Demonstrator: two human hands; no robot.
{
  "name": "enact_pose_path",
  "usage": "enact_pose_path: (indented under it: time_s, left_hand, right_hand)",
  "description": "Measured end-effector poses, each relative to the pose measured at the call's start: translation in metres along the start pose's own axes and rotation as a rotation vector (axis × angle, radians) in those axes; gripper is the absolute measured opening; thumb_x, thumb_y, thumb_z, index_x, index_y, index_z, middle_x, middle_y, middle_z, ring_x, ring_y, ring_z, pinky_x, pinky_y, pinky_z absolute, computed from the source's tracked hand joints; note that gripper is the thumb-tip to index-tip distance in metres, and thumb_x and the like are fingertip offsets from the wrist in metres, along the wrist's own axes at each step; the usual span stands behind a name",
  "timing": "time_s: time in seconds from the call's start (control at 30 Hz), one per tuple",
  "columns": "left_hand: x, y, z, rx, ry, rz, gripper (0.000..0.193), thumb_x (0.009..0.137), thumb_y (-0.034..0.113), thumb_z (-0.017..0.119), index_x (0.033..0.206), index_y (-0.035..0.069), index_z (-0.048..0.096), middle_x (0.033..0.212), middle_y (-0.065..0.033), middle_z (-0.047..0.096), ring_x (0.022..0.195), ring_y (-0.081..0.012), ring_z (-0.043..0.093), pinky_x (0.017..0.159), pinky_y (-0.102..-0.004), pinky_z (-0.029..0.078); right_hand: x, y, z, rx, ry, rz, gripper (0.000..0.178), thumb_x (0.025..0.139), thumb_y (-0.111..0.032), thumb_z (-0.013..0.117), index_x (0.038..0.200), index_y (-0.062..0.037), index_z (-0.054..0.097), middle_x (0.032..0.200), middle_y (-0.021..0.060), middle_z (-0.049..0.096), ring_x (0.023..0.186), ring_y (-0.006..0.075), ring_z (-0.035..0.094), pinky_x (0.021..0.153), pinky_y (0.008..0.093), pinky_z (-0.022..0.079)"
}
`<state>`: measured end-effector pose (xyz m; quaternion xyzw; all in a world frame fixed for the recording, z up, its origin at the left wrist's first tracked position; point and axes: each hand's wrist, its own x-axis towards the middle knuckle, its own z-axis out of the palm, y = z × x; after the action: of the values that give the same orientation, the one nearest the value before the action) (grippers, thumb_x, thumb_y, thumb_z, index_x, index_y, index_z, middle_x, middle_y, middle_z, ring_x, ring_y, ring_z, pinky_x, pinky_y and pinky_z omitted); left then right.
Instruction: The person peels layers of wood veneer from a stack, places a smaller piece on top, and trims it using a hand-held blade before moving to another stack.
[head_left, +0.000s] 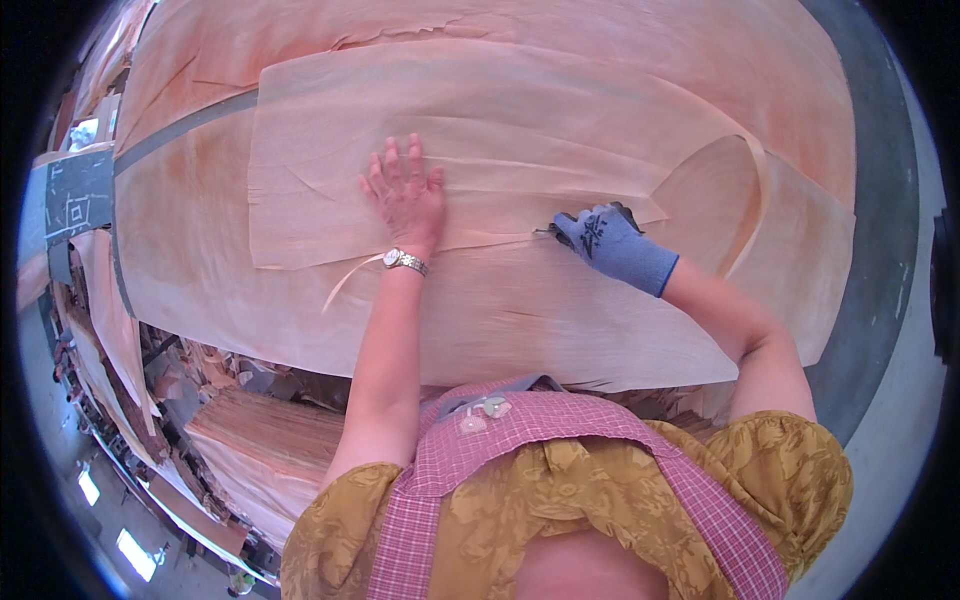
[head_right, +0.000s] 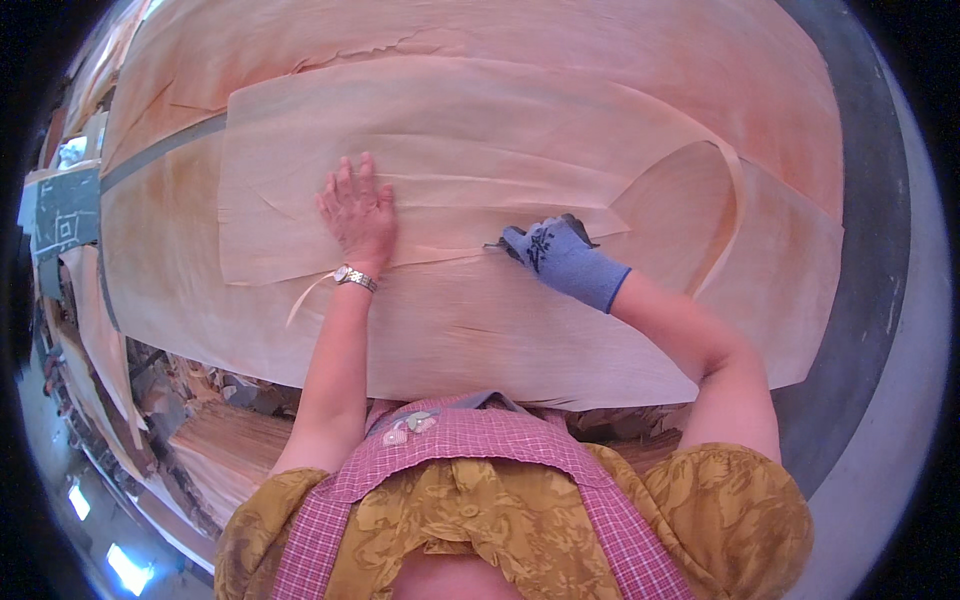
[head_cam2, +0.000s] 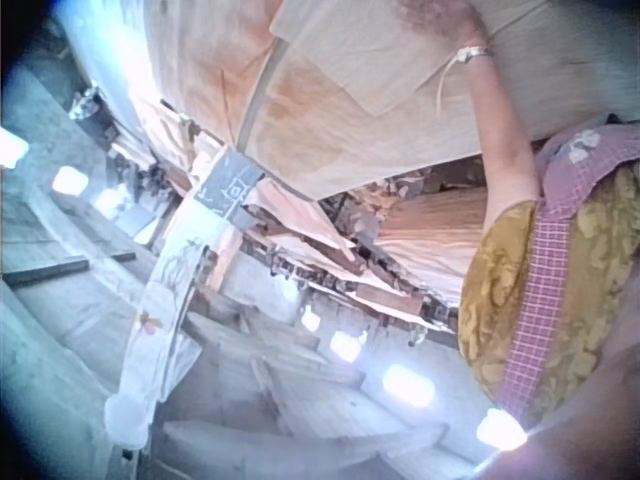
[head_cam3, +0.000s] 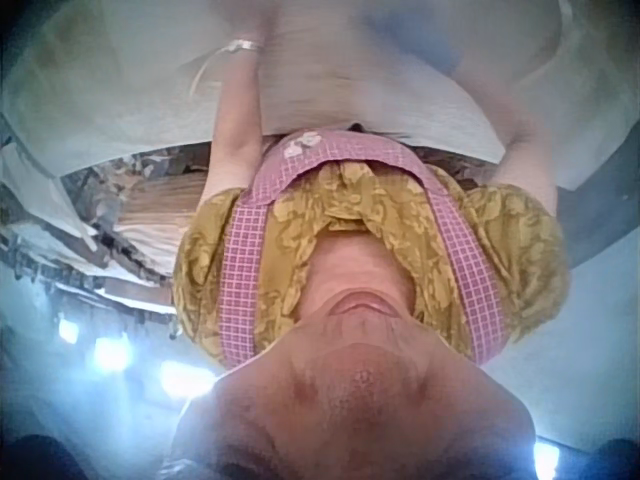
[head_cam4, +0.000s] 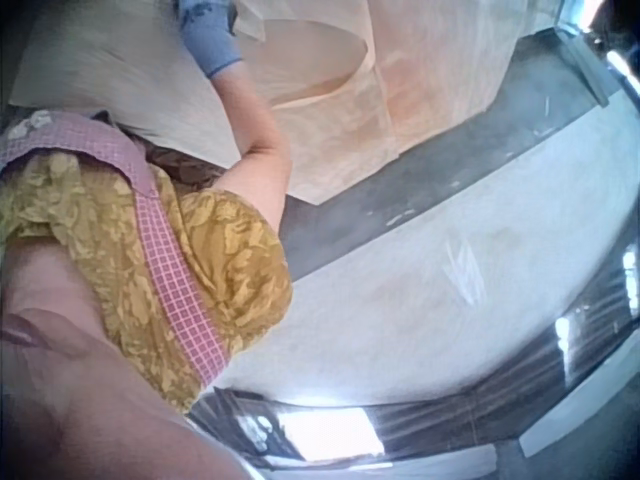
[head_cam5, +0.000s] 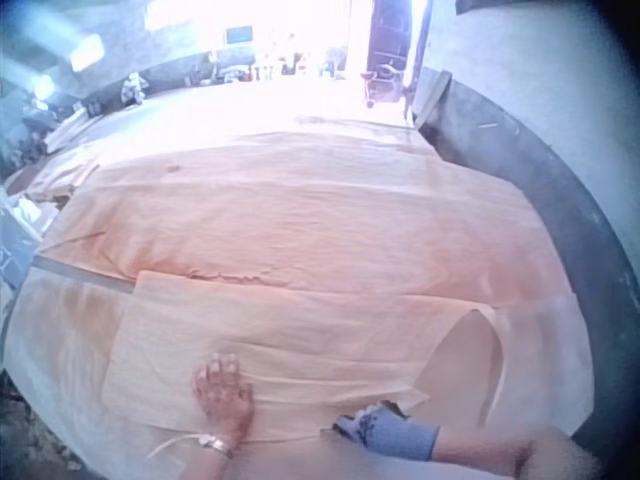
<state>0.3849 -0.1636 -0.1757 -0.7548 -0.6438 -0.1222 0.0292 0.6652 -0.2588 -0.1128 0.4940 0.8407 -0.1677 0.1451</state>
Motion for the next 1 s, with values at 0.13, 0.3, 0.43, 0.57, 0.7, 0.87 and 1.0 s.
enact_pose_path:
  time_s: [0.13, 0.3, 0.43, 0.57, 0.7, 0.87, 1.0]
  left_hand:
    - [0.004, 0.013, -0.004, -0.038, -0.040, -0.001, 0.058, 0.093, 0.039, 0.053, 0.148, 0.028, 0.036, 0.152, -0.0091, 0.033, 0.139, -0.0361, 0.029, 0.112, -0.0612, 0.018]
    - [-0.004, 0.098, -0.012, -0.267, -0.131, 0.091, 0.066, 0.092, 0.042, 0.055, 0.152, 0.031, 0.028, 0.158, -0.0092, 0.022, 0.145, -0.0356, 0.018, 0.114, -0.0628, 0.010]
    - [-0.005, 0.100, -0.008, -0.205, -0.158, 0.093, 0.070, 0.089, 0.047, 0.058, 0.152, 0.032, 0.029, 0.159, -0.0087, 0.019, 0.146, -0.0350, 0.014, 0.114, -0.0638, 0.005]
    - [-0.004, 0.100, -0.009, -0.220, -0.173, 0.094, 0.070, 0.089, 0.047, 0.058, 0.151, 0.032, 0.030, 0.159, -0.0082, 0.018, 0.147, -0.0348, 0.011, 0.114, -0.0628, 0.004]
    - [-0.002, 0.102, -0.012, -0.190, -0.216, 0.071, 0.071, 0.089, 0.046, 0.058, 0.152, 0.032, 0.029, 0.160, -0.0078, 0.015, 0.148, -0.0340, 0.009, 0.115, -0.0622, 0.004]
    - [-0.002, 0.099, -0.011, -0.179, -0.226, 0.083, 0.071, 0.089, 0.046, 0.057, 0.152, 0.031, 0.027, 0.161, -0.0077, 0.014, 0.148, -0.0336, 0.008, 0.114, -0.0631, 0.004]
    - [-0.004, 0.099, -0.010, -0.162, -0.232, 0.074, 0.072, 0.088, 0.045, 0.057, 0.153, 0.031, 0.027, 0.161, -0.0088, 0.013, 0.148, -0.0346, 0.009, 0.114, -0.0639, 0.005]
  right_hand:
    - [-0.004, 0.003, -0.002, 0.000, 0.010, 0.015, 0.016, 0.097, -0.029, 0.049, 0.096, -0.0135, 0.054, 0.067, 0.0090, 0.063, 0.061, 0.0272, 0.065, 0.055, 0.0422, 0.048]
    - [-0.001, 0.005, -0.007, -0.069, -0.069, -0.028, 0.012, 0.094, -0.026, 0.052, 0.097, -0.0141, 0.054, 0.066, 0.0073, 0.062, 0.061, 0.0251, 0.065, 0.054, 0.0407, 0.047]
    - [0.004, 0.017, -0.027, -0.140, -0.157, -0.140, 0.011, 0.092, -0.024, 0.053, 0.099, -0.0167, 0.057, 0.066, 0.0075, 0.062, 0.059, 0.0256, 0.063, 0.055, 0.0411, 0.046]
    - [0.014, 0.067, -0.023, -0.196, -0.132, -0.275, 0.009, 0.090, -0.023, 0.053, 0.096, -0.0215, 0.059, 0.067, 0.0065, 0.061, 0.062, 0.0264, 0.062, 0.060, 0.0415, 0.046]
    - [0.014, 0.125, -0.029, -0.251, -0.111, -0.341, 0.008, 0.091, -0.023, 0.052, 0.095, -0.0222, 0.060, 0.073, 0.0052, 0.061, 0.071, 0.0258, 0.063, 0.066, 0.0405, 0.046]
    - [0.012, 0.180, -0.035, -0.252, -0.034, -0.352, 0.008, 0.090, -0.024, 0.054, 0.095, -0.0232, 0.061, 0.076, 0.0031, 0.060, 0.077, 0.0245, 0.061, 0.069, 0.0391, 0.046]
    - [0.008, 0.220, -0.055, -0.287, -0.025, -0.317, 0.010, 0.092, -0.028, 0.053, 0.094, -0.0232, 0.062, 0.078, 0.0042, 0.062, 0.079, 0.0246, 0.061, 0.073, 0.0393, 0.045]
